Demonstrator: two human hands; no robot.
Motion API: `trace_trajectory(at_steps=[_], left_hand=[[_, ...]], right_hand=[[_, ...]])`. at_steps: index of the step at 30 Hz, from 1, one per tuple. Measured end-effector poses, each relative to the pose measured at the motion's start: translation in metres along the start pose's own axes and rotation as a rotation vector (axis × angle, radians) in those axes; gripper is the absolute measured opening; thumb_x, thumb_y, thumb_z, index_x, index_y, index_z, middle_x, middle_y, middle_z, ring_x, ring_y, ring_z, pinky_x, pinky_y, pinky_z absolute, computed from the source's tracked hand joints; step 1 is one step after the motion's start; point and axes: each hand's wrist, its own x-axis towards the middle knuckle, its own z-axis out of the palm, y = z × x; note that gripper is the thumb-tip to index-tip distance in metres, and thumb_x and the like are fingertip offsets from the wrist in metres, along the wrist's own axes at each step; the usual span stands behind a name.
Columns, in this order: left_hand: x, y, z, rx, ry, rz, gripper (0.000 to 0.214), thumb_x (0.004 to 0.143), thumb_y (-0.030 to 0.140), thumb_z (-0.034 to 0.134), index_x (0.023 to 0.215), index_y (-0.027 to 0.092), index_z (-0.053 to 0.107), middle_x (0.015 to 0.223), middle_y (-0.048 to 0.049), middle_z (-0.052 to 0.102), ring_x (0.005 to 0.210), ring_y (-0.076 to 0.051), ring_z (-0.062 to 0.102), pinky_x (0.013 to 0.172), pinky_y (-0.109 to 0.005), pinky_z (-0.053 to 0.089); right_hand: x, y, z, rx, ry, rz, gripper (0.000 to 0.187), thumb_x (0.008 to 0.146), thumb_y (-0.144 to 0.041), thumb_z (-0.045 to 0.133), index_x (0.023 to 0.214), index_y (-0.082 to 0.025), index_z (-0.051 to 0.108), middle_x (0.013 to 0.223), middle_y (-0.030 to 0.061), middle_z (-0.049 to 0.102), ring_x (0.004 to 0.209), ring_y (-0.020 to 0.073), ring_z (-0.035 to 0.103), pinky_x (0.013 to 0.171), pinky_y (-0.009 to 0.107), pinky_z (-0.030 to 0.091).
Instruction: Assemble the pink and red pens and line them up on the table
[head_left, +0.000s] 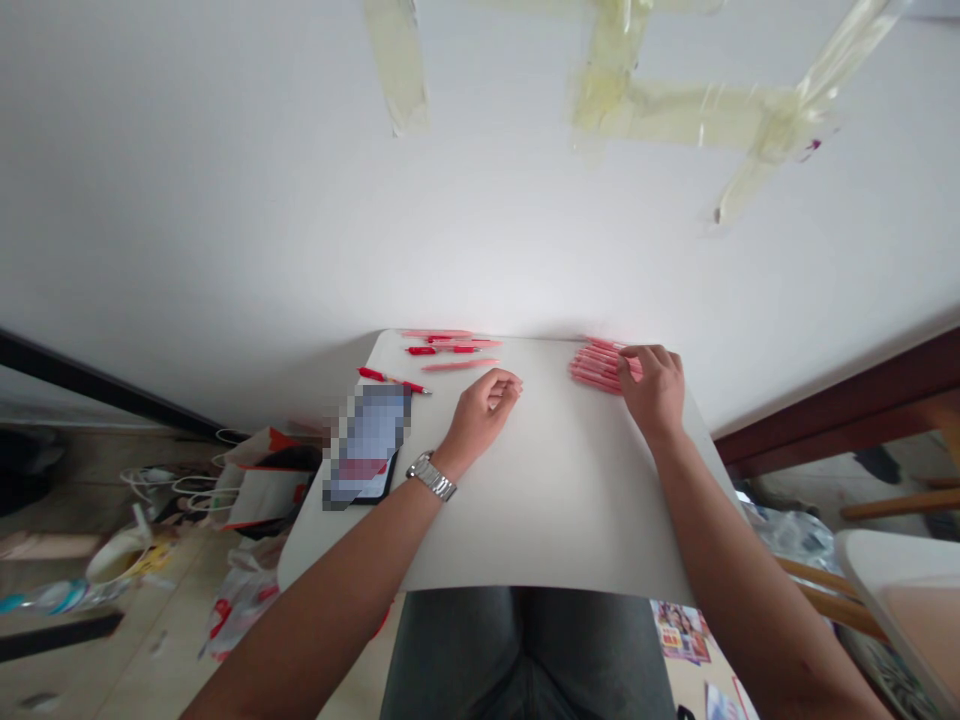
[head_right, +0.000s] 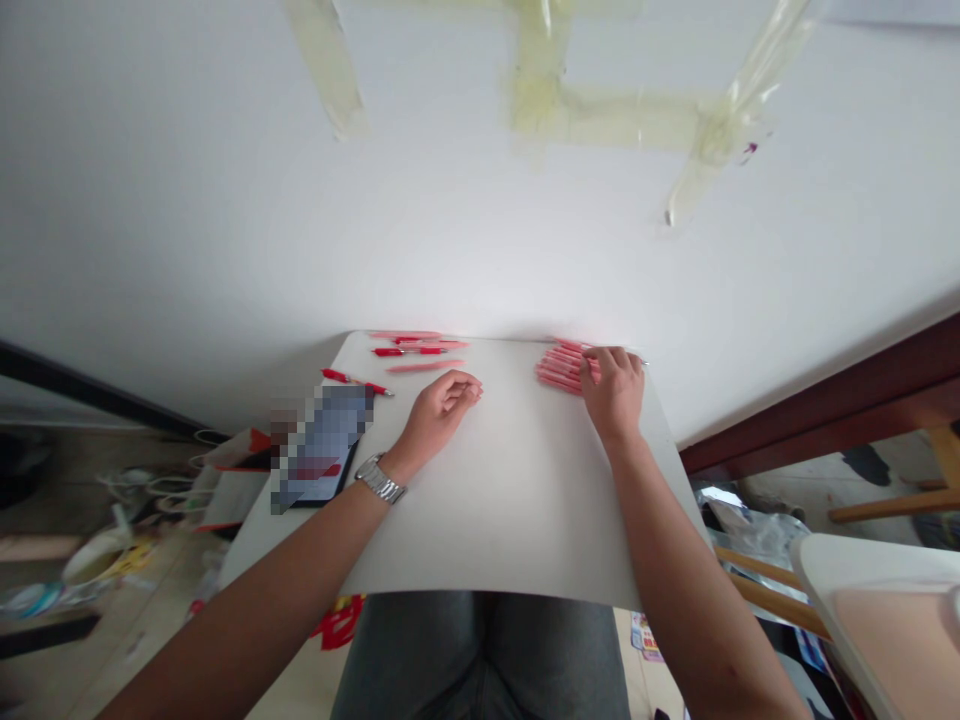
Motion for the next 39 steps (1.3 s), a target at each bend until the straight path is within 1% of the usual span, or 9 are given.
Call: trace_trajectory(at_steps=[3, 7, 9, 11, 13, 17, 20, 26, 39], left_hand=[[0.0, 0.0, 0.0, 0.008, 0.001, -0.006, 0.024, 0.099, 0.043, 0.065, 0.101, 0.02, 0.068, 0.107, -0.0091, 0.077, 0.1, -0.02, 0.075, 0.093, -0.034, 0.06], [0.001, -0.003, 0.0, 0.019, -0.003, -0.007, 0.024, 0.099, 0.043, 0.064, 0.102, 0.019, 0.067, 0.107, -0.0087, 0.076, 0.098, -0.02, 0.075, 0.091, -0.033, 0.06], [0.001, -0.004, 0.0, 0.016, -0.001, -0.005, 0.024, 0.1, 0.043, 0.064, 0.102, 0.019, 0.067, 0.107, -0.0088, 0.076, 0.098, -0.02, 0.075, 0.091, -0.033, 0.06], [0.001, -0.004, 0.0, 0.019, 0.001, -0.004, 0.024, 0.1, 0.043, 0.064, 0.102, 0.019, 0.066, 0.107, -0.0088, 0.077, 0.098, -0.02, 0.075, 0.091, -0.033, 0.06], [0.001, -0.003, 0.0, 0.028, 0.001, -0.005, 0.025, 0.1, 0.044, 0.064, 0.102, 0.019, 0.067, 0.107, -0.0087, 0.077, 0.098, -0.02, 0.075, 0.091, -0.033, 0.06], [0.001, -0.002, 0.0, 0.04, -0.004, -0.01, 0.025, 0.099, 0.045, 0.064, 0.101, 0.02, 0.067, 0.107, -0.0085, 0.077, 0.097, -0.02, 0.076, 0.09, -0.033, 0.06], [0.002, -0.002, 0.0, 0.047, -0.01, -0.011, 0.025, 0.099, 0.045, 0.064, 0.102, 0.02, 0.067, 0.107, -0.0082, 0.077, 0.098, -0.02, 0.076, 0.091, -0.033, 0.06], [0.002, -0.005, -0.001, 0.058, -0.021, -0.005, 0.026, 0.099, 0.046, 0.064, 0.102, 0.021, 0.067, 0.108, -0.008, 0.077, 0.099, -0.021, 0.076, 0.091, -0.033, 0.06], [0.001, -0.005, -0.001, 0.111, -0.039, 0.003, 0.027, 0.099, 0.047, 0.064, 0.103, 0.021, 0.067, 0.105, -0.0073, 0.078, 0.098, -0.021, 0.076, 0.091, -0.033, 0.06]], right_hand=[[0.0, -0.011, -0.002, 0.023, 0.034, -0.021, 0.017, 0.099, -0.029, 0.056, 0.098, -0.022, 0.072, 0.102, 0.0106, 0.075, 0.097, 0.0296, 0.061, 0.095, 0.043, 0.045], [-0.004, -0.027, 0.0, 0.088, 0.009, -0.089, 0.017, 0.101, -0.029, 0.055, 0.095, -0.023, 0.069, 0.098, 0.0094, 0.074, 0.095, 0.0276, 0.063, 0.093, 0.042, 0.047], [-0.007, -0.035, 0.002, 0.168, -0.021, -0.127, 0.017, 0.102, -0.031, 0.055, 0.092, -0.023, 0.066, 0.094, 0.0083, 0.072, 0.094, 0.0261, 0.063, 0.09, 0.039, 0.048], [-0.011, -0.043, 0.004, 0.267, -0.063, -0.149, 0.018, 0.103, -0.032, 0.055, 0.089, -0.023, 0.063, 0.088, 0.0064, 0.069, 0.085, 0.0226, 0.062, 0.081, 0.035, 0.049], [-0.015, -0.051, 0.006, 0.328, -0.127, -0.162, 0.023, 0.103, -0.034, 0.055, 0.084, -0.023, 0.059, 0.079, 0.0035, 0.064, 0.074, 0.0193, 0.057, 0.072, 0.033, 0.046], [-0.023, -0.061, 0.008, 0.35, -0.236, -0.185, 0.031, 0.103, -0.036, 0.056, 0.076, -0.023, 0.051, 0.071, 0.0005, 0.057, 0.064, 0.0161, 0.051, 0.063, 0.031, 0.038], [-0.027, -0.064, 0.01, 0.377, -0.282, -0.186, 0.034, 0.103, -0.037, 0.055, 0.072, -0.023, 0.047, 0.067, -0.0005, 0.054, 0.061, 0.015, 0.048, 0.061, 0.031, 0.034], [-0.03, -0.063, 0.015, 0.429, -0.364, -0.154, 0.036, 0.102, -0.039, 0.056, 0.071, -0.023, 0.049, 0.065, -0.0006, 0.055, 0.059, 0.0145, 0.047, 0.059, 0.03, 0.033], [-0.032, -0.063, 0.012, 0.538, -0.411, -0.208, 0.034, 0.1, -0.038, 0.054, 0.069, -0.023, 0.049, 0.065, -0.0006, 0.052, 0.059, 0.0142, 0.044, 0.059, 0.03, 0.034]])
